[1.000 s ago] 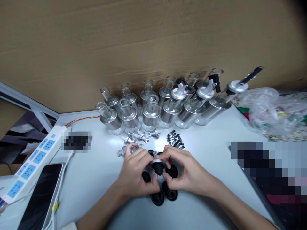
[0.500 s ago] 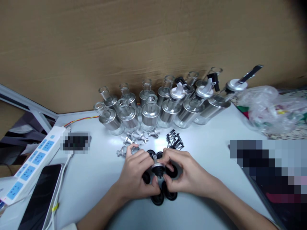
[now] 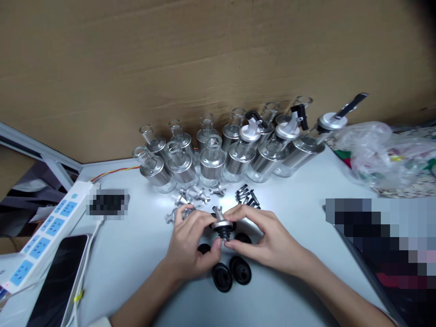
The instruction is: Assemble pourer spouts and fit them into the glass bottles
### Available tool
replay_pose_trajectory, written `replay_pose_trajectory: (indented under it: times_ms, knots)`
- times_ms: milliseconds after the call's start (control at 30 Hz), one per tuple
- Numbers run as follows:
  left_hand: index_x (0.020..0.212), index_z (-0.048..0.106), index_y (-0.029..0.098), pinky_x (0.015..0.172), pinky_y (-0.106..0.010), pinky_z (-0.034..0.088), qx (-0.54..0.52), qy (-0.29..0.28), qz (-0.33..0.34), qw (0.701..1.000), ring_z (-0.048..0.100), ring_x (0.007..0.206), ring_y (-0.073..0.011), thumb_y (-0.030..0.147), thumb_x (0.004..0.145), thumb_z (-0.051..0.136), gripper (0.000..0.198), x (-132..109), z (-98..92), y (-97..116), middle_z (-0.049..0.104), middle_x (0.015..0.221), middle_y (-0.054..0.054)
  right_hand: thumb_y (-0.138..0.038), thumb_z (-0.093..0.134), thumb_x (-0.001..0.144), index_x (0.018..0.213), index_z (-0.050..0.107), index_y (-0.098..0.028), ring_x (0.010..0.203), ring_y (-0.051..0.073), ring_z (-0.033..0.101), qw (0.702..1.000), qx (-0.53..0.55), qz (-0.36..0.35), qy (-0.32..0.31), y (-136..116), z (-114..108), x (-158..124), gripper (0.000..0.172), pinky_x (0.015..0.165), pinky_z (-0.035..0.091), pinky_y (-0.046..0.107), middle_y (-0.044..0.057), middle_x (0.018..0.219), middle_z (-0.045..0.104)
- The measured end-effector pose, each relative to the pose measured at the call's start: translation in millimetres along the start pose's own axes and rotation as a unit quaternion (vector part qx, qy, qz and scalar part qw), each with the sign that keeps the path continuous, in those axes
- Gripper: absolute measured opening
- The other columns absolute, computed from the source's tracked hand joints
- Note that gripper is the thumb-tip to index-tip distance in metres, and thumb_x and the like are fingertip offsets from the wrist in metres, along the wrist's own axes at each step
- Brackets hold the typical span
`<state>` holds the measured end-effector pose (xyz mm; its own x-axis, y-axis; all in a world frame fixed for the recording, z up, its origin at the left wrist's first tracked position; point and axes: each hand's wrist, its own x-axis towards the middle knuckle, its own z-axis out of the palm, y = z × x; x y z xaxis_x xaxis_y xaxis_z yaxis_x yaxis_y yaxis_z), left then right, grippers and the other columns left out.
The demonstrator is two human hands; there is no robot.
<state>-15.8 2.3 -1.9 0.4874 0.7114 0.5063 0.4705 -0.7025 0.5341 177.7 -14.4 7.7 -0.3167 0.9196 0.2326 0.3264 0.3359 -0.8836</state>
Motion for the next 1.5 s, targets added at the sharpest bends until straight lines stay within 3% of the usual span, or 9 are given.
replay_pose_trajectory:
  times_ms: [267, 433, 767, 900, 1000, 1100, 1200, 1367, 1500]
  knots:
    - [0.109, 0.047, 0.020, 0.088, -0.041, 0.040, -0.024, 0.022, 0.048, 0.998, 0.065, 0.079, -0.0197, 0.027, 0.079, 0.053, 0.031, 0, -0.8, -3, 0.068, 0.090, -0.005, -0.023, 0.067, 0.080, 0.091, 0.060, -0.020, 0.090, 0.018, 0.066, 0.999, 0.021, -0.044, 0.023, -3, -1, 3, 0.013, 0.078, 0.054, 0.030, 0.007, 0.093, 0.068]
    - [0.110, 0.049, 0.019, 0.091, -0.038, 0.040, -0.008, 0.020, 0.048, 0.999, 0.065, 0.081, -0.0178, 0.028, 0.086, 0.055, 0.026, -3, 2.3, -6, 0.069, 0.091, -0.005, -0.022, 0.067, 0.080, 0.090, 0.062, -0.019, 0.086, 0.017, 0.067, 0.997, 0.011, -0.061, 0.036, 0, -1, 3, 0.011, 0.075, 0.055, 0.028, 0.007, 0.092, 0.070]
    - [0.110, 0.052, 0.017, 0.082, -0.034, 0.045, -0.013, 0.020, 0.063, 0.998, 0.063, 0.079, -0.0166, 0.042, 0.094, 0.047, 0.030, 0, 2.8, -10, 0.068, 0.089, -0.006, -0.028, 0.071, 0.078, 0.085, 0.066, -0.020, 0.083, 0.017, 0.069, 0.999, 0.013, -0.023, 0.040, 3, -1, 2, 0.012, 0.075, 0.054, 0.026, 0.005, 0.088, 0.073]
    - [0.108, 0.053, 0.017, 0.080, -0.032, 0.046, 0.015, 0.022, 0.067, 0.997, 0.061, 0.080, -0.0162, 0.034, 0.093, 0.049, 0.023, 1, 4.1, -8, 0.065, 0.088, -0.005, -0.022, 0.068, 0.079, 0.093, 0.064, -0.018, 0.092, 0.019, 0.064, 0.999, -0.014, -0.033, -0.008, 0, -7, 3, 0.015, 0.081, 0.051, 0.031, 0.006, 0.094, 0.070]
    - [0.103, 0.054, 0.018, 0.079, -0.032, 0.046, 0.039, 0.027, 0.071, 0.996, 0.058, 0.079, -0.0153, 0.022, 0.086, 0.053, 0.017, 3, 4.7, -6, 0.061, 0.085, -0.004, -0.017, 0.062, 0.078, 0.098, 0.063, -0.017, 0.099, 0.023, 0.055, 0.991, -0.124, -0.020, -0.046, -2, -12, 5, 0.021, 0.084, 0.046, 0.040, 0.009, 0.101, 0.064]
    - [0.098, 0.054, 0.019, 0.076, -0.030, 0.046, 0.045, 0.037, 0.074, 0.996, 0.055, 0.076, -0.0145, 0.016, 0.079, 0.053, 0.019, 4, 4.5, -5, 0.055, 0.082, -0.002, -0.018, 0.057, 0.080, 0.090, 0.063, -0.017, 0.092, 0.025, 0.052, 0.961, -0.274, 0.023, -0.040, 1, -14, 6, 0.011, 0.078, 0.042, 0.042, 0.009, 0.094, 0.060]
    - [0.097, 0.053, 0.020, 0.073, -0.030, 0.046, 0.042, 0.040, 0.068, 0.996, 0.054, 0.075, -0.0145, 0.014, 0.075, 0.051, 0.022, 5, 3.6, -4, 0.052, 0.081, -0.002, -0.020, 0.058, 0.080, 0.082, 0.063, -0.016, 0.089, 0.026, 0.050, 0.933, -0.356, 0.038, -0.043, 8, -15, 7, 0.006, 0.076, 0.039, 0.041, 0.009, 0.090, 0.057]
    - [0.097, 0.051, 0.020, 0.074, -0.031, 0.046, 0.041, 0.037, 0.063, 0.996, 0.053, 0.076, -0.0148, 0.013, 0.074, 0.050, 0.024, 4, 2.8, -4, 0.052, 0.082, -0.002, -0.015, 0.058, 0.081, 0.077, 0.064, -0.018, 0.085, 0.024, 0.050, 0.928, -0.365, 0.041, -0.060, 13, -17, 7, 0.008, 0.071, 0.038, 0.037, 0.007, 0.084, 0.055]
    - [0.099, 0.050, 0.019, 0.077, -0.032, 0.045, 0.032, 0.027, 0.058, 0.997, 0.054, 0.079, -0.0152, 0.011, 0.074, 0.048, 0.027, 3, 3.3, -5, 0.054, 0.086, -0.003, -0.013, 0.054, 0.083, 0.080, 0.062, -0.017, 0.081, 0.020, 0.051, 0.962, -0.264, 0.038, -0.050, 9, -16, 5, 0.010, 0.071, 0.042, 0.033, 0.006, 0.082, 0.053]
